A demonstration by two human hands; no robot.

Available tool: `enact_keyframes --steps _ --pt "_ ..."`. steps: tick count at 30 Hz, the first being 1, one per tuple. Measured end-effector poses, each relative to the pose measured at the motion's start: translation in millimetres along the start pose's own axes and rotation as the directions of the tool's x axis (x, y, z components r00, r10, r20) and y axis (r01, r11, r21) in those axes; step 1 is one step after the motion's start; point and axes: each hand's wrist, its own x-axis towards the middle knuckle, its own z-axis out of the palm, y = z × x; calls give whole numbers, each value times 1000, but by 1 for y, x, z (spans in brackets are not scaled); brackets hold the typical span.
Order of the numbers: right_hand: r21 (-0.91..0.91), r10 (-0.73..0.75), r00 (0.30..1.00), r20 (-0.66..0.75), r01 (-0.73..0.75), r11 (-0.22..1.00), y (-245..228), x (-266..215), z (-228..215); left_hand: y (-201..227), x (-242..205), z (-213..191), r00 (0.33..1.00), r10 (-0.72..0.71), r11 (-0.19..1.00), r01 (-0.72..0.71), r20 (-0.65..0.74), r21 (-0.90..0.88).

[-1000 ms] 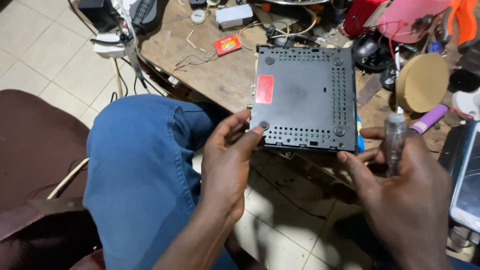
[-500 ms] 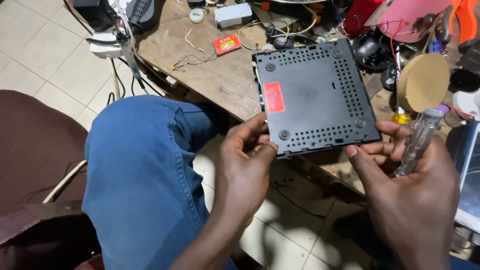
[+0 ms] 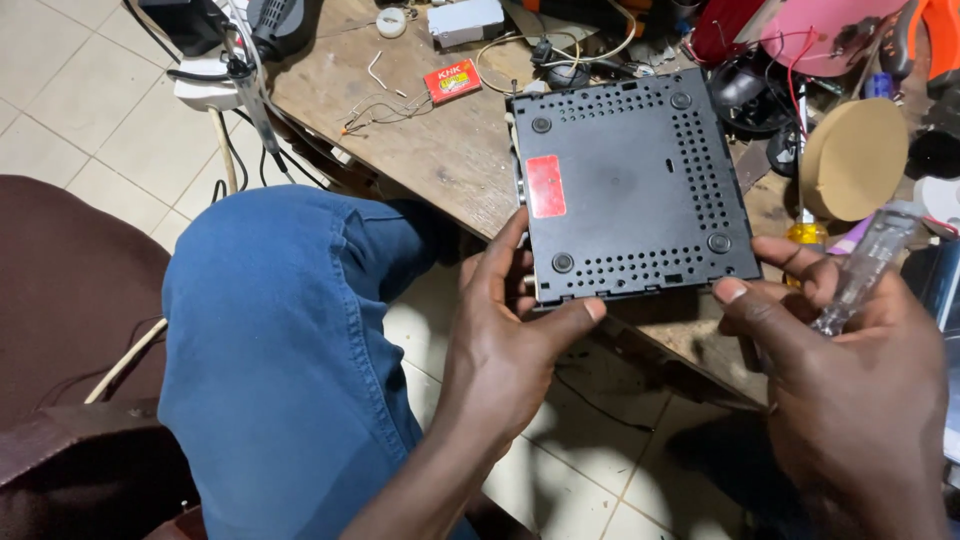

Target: Cleaning a circuit board and its plastic housing using a toothbrush and a screwdriver at a repair workbench.

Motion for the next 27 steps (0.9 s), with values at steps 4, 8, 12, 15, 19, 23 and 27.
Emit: enact_keyframes --steps 4,8,12,15,19,23,27 --pt "-150 -309 942 132 327 933 9 0 -11 13 -8 2 992 -109 993 106 -57 -60" --pt "-482 -414 892 183 448 753 7 6 -14 11 -7 7 969 -239 898 196 -63 -394" --pt "-610 -485 845 227 511 606 26 19 -10 4 -9 9 947 -300 839 206 -113 -504" --pt "-694 -490 828 273 522 497 16 19 3 -10 -12 12 978 -147 922 82 -145 -379" --pt "-650 -505 821 267 540 534 15 21 14 -15 -14 11 995 -17 986 0 -101 -164" --pt "-667 -399 889 223 438 603 8 27 19 -9 -19 6 999 7 999 -9 -46 -39" --pt "-688 -398 892 213 426 587 1 27 23 -14 -17 11 998 17 984 -27 -59 -176"
